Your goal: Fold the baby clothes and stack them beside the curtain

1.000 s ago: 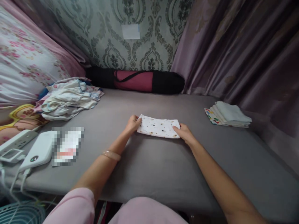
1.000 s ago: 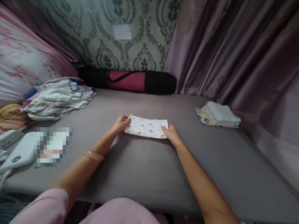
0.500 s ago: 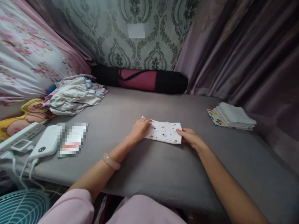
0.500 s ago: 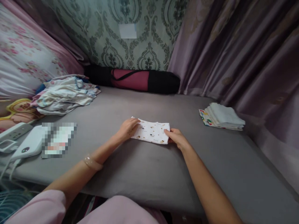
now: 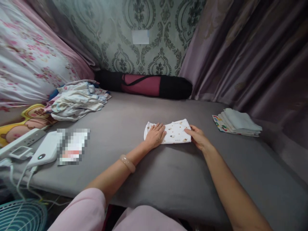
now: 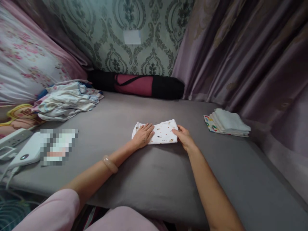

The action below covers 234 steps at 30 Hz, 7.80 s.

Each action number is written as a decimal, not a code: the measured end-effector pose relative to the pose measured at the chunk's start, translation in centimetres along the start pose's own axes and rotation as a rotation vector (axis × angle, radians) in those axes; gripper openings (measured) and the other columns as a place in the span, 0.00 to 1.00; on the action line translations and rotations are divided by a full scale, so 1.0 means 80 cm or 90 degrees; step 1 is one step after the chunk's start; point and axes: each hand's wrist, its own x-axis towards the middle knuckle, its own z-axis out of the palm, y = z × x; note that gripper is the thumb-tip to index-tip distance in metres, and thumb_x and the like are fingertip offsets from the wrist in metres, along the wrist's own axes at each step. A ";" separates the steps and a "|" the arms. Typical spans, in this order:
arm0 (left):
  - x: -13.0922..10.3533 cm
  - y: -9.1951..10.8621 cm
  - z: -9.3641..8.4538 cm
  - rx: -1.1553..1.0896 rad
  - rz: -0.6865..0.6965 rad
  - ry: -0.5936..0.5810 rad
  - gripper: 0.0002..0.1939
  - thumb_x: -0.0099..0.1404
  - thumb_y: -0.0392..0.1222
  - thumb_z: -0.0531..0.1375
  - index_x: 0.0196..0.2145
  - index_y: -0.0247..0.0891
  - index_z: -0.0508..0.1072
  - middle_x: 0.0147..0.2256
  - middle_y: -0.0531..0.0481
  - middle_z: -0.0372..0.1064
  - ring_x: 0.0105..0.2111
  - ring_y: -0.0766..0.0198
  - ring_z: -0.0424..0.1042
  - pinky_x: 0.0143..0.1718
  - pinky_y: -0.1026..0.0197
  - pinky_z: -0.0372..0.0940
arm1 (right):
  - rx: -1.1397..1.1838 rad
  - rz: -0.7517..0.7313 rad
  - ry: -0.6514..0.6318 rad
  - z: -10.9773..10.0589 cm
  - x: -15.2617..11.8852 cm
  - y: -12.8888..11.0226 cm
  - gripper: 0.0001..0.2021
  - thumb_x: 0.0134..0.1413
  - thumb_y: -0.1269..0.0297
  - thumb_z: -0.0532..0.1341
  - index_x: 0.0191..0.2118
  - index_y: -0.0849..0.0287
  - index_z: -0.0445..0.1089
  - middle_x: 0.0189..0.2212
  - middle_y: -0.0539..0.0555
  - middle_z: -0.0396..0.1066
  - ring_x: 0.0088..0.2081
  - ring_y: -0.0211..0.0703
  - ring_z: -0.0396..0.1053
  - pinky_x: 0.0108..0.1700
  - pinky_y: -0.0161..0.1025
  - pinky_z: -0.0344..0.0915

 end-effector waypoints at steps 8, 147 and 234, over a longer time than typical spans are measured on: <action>0.003 0.006 0.013 0.015 0.008 -0.036 0.26 0.73 0.47 0.41 0.63 0.33 0.57 0.64 0.41 0.53 0.65 0.52 0.49 0.65 0.46 0.43 | 0.067 0.081 -0.015 -0.010 0.005 0.002 0.08 0.51 0.77 0.61 0.38 0.60 0.70 0.30 0.54 0.77 0.28 0.40 0.74 0.31 0.35 0.72; 0.051 -0.057 -0.122 0.007 -0.325 0.221 0.11 0.60 0.43 0.59 0.40 0.36 0.73 0.38 0.43 0.73 0.41 0.55 0.71 0.40 0.60 0.62 | 0.269 -0.018 0.113 0.087 0.083 0.008 0.15 0.62 0.68 0.47 0.29 0.59 0.68 0.26 0.54 0.74 0.25 0.36 0.71 0.26 0.32 0.65; 0.069 -0.127 -0.033 -0.265 -0.456 0.057 0.30 0.60 0.55 0.59 0.52 0.29 0.66 0.44 0.34 0.73 0.40 0.54 0.75 0.36 0.61 0.65 | 0.158 -0.032 0.062 0.093 0.083 0.011 0.17 0.65 0.67 0.49 0.27 0.59 0.69 0.22 0.52 0.74 0.22 0.35 0.68 0.25 0.31 0.64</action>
